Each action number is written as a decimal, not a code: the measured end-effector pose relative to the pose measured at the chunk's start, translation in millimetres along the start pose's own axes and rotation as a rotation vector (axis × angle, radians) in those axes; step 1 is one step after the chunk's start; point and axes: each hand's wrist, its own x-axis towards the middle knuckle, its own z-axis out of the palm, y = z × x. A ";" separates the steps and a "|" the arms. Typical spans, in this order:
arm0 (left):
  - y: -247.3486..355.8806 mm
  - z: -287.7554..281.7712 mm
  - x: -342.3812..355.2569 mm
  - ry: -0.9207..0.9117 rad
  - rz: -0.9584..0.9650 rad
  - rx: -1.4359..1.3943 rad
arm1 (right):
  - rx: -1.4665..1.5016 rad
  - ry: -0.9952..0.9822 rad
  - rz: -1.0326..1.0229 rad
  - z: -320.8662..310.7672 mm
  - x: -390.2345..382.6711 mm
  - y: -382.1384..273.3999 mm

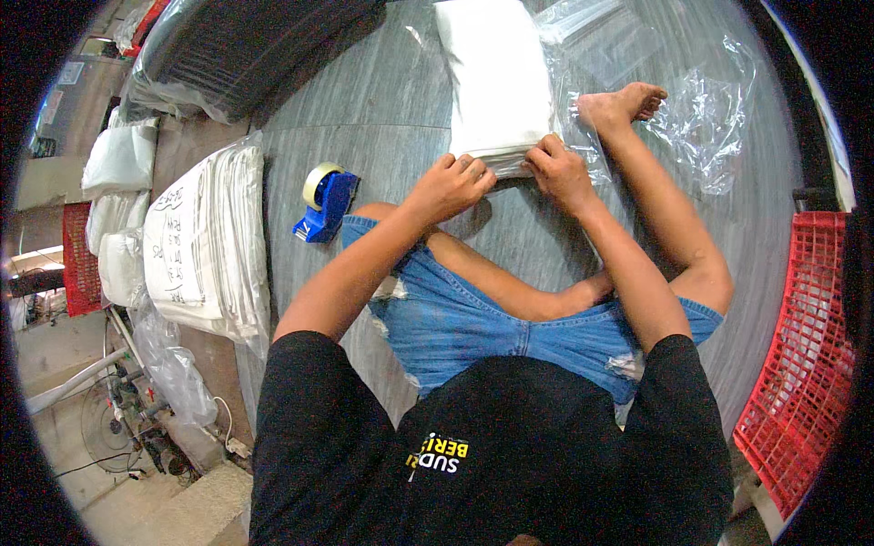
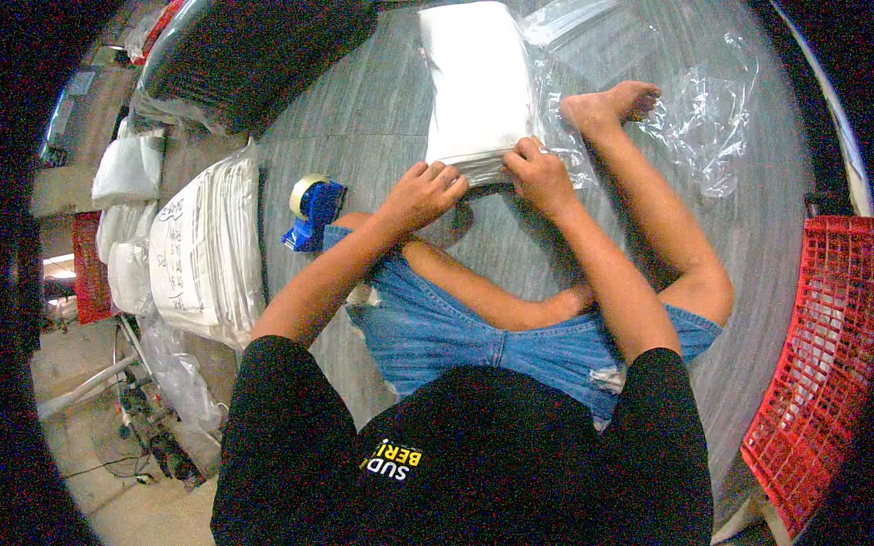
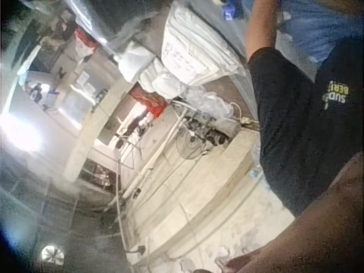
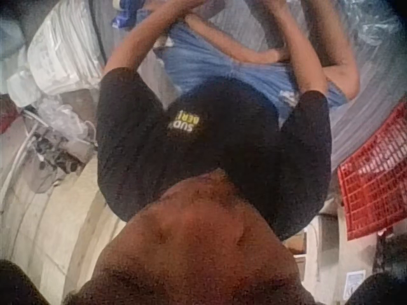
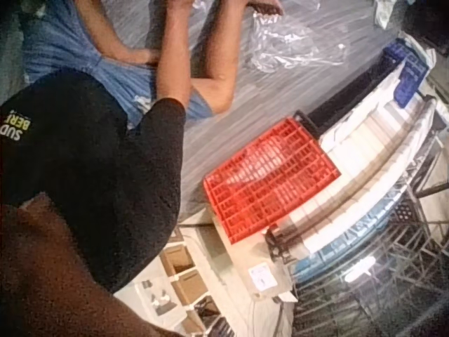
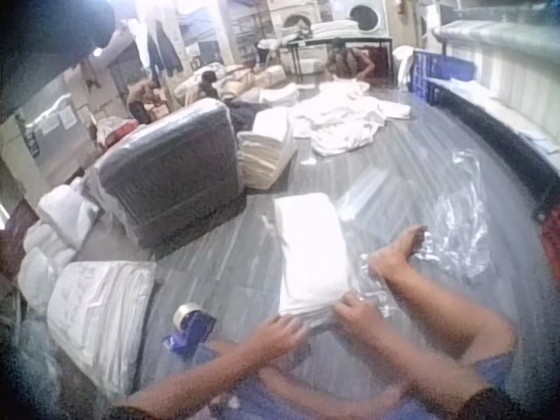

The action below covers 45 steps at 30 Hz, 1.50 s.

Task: The person sits on the floor and folds a stack of white garments, then places them into a clear plastic bag. They seal the bag using a tape dispenser and repeatedly adjust the package to ensure it is secure.

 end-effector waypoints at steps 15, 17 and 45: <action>-8.0 12.5 -4.1 -0.104 0.128 -0.002 | 0.037 -0.001 0.002 5.0 -3.1 6.3; -8.5 14.0 -7.4 -0.119 0.155 -0.019 | 0.047 -0.019 0.008 5.9 -3.5 7.2; -12.2 10.3 -0.5 0.183 0.005 0.100 | 0.034 -0.023 0.019 1.7 6.9 5.9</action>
